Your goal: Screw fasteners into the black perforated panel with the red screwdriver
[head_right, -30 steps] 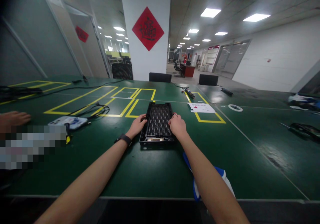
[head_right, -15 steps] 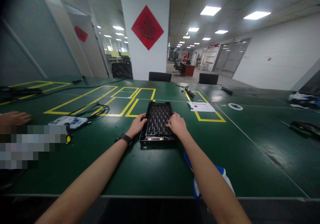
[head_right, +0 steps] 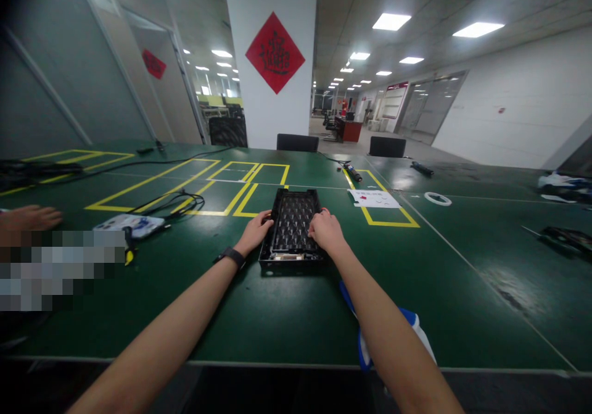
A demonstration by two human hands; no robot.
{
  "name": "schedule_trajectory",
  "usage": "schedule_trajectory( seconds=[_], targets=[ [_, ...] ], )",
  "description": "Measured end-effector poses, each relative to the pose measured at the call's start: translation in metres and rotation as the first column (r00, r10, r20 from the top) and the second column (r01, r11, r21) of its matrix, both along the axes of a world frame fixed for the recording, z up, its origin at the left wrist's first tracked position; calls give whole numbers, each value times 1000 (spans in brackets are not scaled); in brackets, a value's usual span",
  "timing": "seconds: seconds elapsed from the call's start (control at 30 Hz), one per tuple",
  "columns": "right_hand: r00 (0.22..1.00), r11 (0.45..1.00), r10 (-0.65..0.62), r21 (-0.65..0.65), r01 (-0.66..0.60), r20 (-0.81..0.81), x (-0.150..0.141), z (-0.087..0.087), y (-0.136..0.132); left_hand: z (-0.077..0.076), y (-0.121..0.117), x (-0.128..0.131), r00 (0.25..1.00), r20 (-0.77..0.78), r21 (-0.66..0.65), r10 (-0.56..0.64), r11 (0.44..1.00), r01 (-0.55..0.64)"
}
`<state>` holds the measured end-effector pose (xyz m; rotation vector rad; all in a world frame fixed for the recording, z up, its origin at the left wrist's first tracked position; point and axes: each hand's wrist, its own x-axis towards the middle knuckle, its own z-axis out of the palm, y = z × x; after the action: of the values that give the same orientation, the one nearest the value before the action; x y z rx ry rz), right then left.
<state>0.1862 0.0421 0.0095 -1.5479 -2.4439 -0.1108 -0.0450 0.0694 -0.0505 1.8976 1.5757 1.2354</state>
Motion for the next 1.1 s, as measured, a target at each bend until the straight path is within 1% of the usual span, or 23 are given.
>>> schedule_trajectory(
  seconds=[0.23, 0.43, 0.6, 0.7, 0.8, 0.87, 0.93, 0.97, 1.03, 1.1],
  targets=[
    [998, 995, 68, -66, -68, -2, -1, 5, -2, -1, 2, 0, 1000, 7, -5, 0, 1000, 0],
    [993, 992, 112, -62, -114, -28, -1, 7, -3, -1, 1, 0, 1000, -8, -1, 2, 1000, -2],
    [993, 986, 110, -118, -114, -41, -1, 6, -1, 0, 0, 1, 1000, -10, 7, -6, 1000, 6],
    [990, 985, 112, -123, -121, -80, 0, 9, -1, 1, 1, 1, 1000, -15, 8, -9, 1000, 9],
    [983, 991, 97, -81, -110, -153, 0, 13, -5, 0, 1, 1, 1000, -12, 9, -5, 1000, 5],
    [974, 990, 79, -97, -102, -211, -2, 14, -8, -1, 2, 1, 1000, -13, 9, -2, 1000, 2],
    [957, 974, 97, -174, -149, -274, -5, 12, -11, -2, 2, 1, 1000, -19, 15, -1, 1000, 2],
    [944, 955, 116, -225, -191, -308, -7, 10, -12, -2, 3, 1, 1000, -23, 21, -2, 1000, 2],
    [916, 906, 141, -324, -273, -377, -10, 6, -14, -2, 3, 1, 1000, -28, 28, -2, 1000, 2],
    [894, 863, 132, -394, -317, -429, -12, 2, -15, -2, 3, 1, 1000, -27, 30, 1, 1000, 0]
  ],
)
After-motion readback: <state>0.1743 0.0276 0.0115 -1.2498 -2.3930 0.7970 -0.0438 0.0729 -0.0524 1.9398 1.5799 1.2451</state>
